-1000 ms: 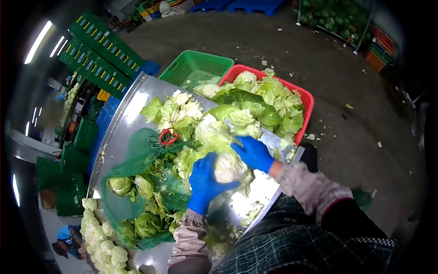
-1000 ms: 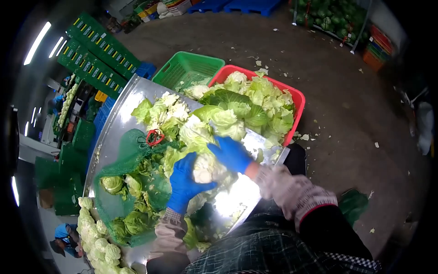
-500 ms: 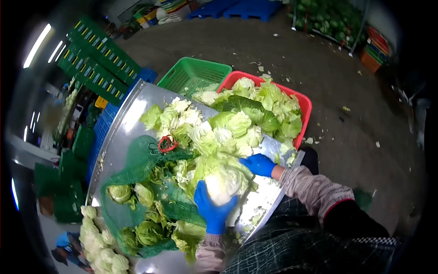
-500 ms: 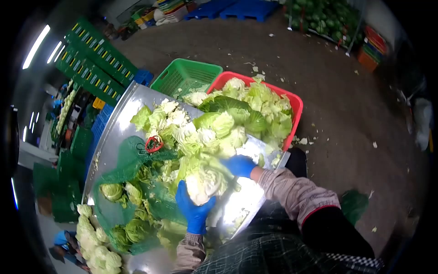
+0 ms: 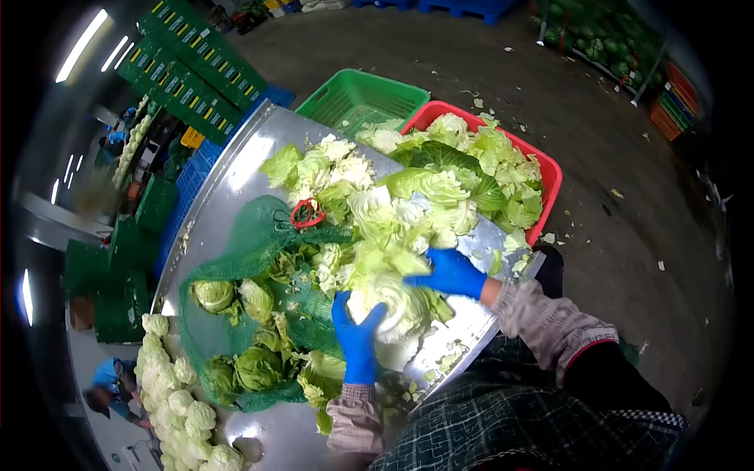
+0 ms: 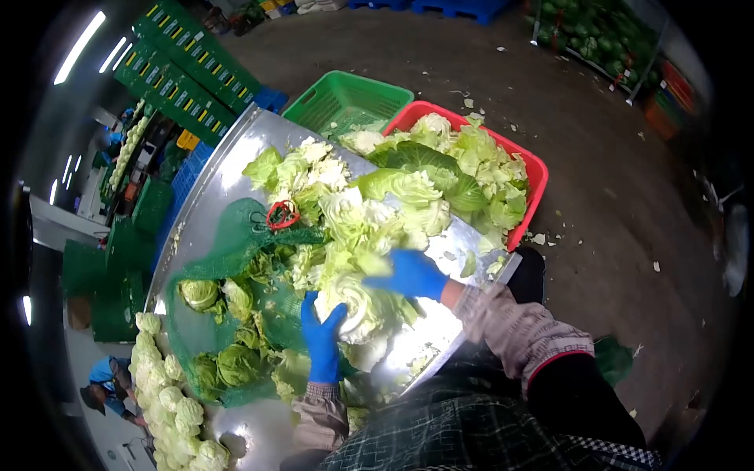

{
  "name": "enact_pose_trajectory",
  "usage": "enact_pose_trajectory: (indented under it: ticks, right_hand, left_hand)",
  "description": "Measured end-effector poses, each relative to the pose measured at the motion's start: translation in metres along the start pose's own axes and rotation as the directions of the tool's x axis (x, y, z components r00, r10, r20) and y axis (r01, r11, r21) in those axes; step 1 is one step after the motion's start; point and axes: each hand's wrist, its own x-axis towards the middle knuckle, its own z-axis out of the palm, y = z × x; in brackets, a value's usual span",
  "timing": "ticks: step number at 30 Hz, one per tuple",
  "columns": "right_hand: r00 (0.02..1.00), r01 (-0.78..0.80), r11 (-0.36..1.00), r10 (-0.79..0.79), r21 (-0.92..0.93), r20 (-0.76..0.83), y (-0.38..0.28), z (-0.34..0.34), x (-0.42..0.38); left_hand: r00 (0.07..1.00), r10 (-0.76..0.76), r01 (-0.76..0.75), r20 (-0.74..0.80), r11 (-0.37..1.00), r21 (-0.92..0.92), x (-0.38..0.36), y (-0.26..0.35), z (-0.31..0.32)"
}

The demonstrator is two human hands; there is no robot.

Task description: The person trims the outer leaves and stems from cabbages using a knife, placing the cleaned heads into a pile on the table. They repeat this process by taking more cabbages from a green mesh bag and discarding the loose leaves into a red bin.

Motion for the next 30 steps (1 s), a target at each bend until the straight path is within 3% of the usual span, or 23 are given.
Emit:
enact_pose_trajectory:
  ticks: [2,3,6,7,8,9,10,11,12,14,16,18,19,22,23,26,28,29,30]
  right_hand:
    - [0.943,0.298,0.954,-0.296,-0.009,-0.152,-0.001,0.026,-0.028]
    - [0.910,0.372,0.897,-0.301,0.239,-0.286,-0.001,0.040,-0.030]
    - [0.979,0.204,0.930,-0.187,0.305,-0.084,0.035,0.042,-0.018]
    - [0.993,0.115,0.982,-0.116,0.151,-0.002,0.040,0.033,-0.011]
    - [0.925,0.316,0.902,-0.223,0.294,-0.307,0.051,0.038,0.002]
    - [0.965,0.124,0.980,-0.083,0.154,-0.248,0.068,0.032,0.016]
    - [0.952,0.025,0.997,0.000,0.077,-0.306,0.072,0.026,0.030]
    - [0.918,0.012,0.997,-0.041,-0.075,-0.395,0.081,0.020,0.050]
    - [0.950,-0.111,0.994,0.101,-0.016,-0.296,0.068,0.002,0.055]
    - [0.925,-0.026,0.942,-0.103,-0.334,-0.365,0.044,-0.006,0.052]
    - [0.968,0.050,0.970,-0.106,-0.237,-0.226,-0.010,-0.012,0.010]
    - [0.949,0.258,0.957,-0.277,-0.134,-0.154,-0.013,0.027,-0.016]
    - [0.971,0.218,0.976,-0.215,0.013,-0.101,-0.013,0.035,-0.020]
    - [0.984,0.151,0.988,-0.148,0.018,-0.095,0.006,0.041,-0.004]
    - [0.971,0.184,0.982,-0.176,0.036,-0.162,0.014,0.043,0.002]
    - [0.896,0.322,0.943,-0.331,-0.079,-0.297,0.020,0.045,0.012]
    - [0.875,0.311,0.934,-0.354,-0.176,-0.330,0.033,0.042,0.029]
    - [0.938,0.169,0.969,-0.215,-0.182,-0.271,0.043,0.037,0.043]
    - [0.931,0.125,0.977,-0.176,-0.172,-0.321,0.057,0.035,0.056]
  left_hand:
    - [0.999,0.040,-0.039,-0.016,0.997,0.061,0.002,-0.006,-0.001]
    - [0.998,0.053,-0.050,-0.040,0.996,0.076,0.002,-0.007,0.001]
    - [0.997,0.083,-0.083,0.006,0.996,0.043,0.006,-0.015,-0.005]
    - [0.994,0.110,-0.110,0.002,0.992,0.058,0.003,-0.016,-0.007]
    - [0.990,0.143,-0.143,0.000,0.987,0.071,0.003,-0.016,-0.006]
    - [0.985,0.172,-0.172,0.001,0.982,0.084,0.002,-0.017,-0.006]
    - [0.968,0.251,-0.252,0.029,0.951,0.182,-0.002,-0.020,-0.007]
    - [0.943,0.327,-0.332,0.064,0.904,0.270,-0.005,-0.024,-0.007]
    - [0.912,0.398,-0.408,0.104,0.843,0.351,-0.008,-0.024,-0.005]
    - [0.888,0.445,-0.452,0.116,0.799,0.396,-0.019,-0.023,-0.002]
    - [0.839,0.528,-0.530,0.136,0.731,0.430,-0.028,-0.026,-0.001]
    - [0.857,0.490,-0.512,0.159,0.775,0.371,-0.038,-0.022,0.004]
    - [0.857,0.483,-0.512,0.177,0.771,0.378,-0.041,-0.021,0.005]
    - [0.854,0.480,-0.519,0.199,0.760,0.392,-0.042,-0.025,0.004]
    - [0.864,0.461,-0.503,0.202,0.774,0.385,-0.045,-0.025,0.003]
    - [0.860,0.454,-0.510,0.233,0.748,0.424,-0.042,-0.018,0.005]
    - [0.857,0.459,-0.515,0.235,0.753,0.410,-0.037,-0.014,0.009]
    - [0.866,0.425,-0.499,0.262,0.745,0.442,-0.044,0.001,0.012]
    - [0.846,0.465,-0.532,0.260,0.713,0.456,-0.045,0.000,0.009]
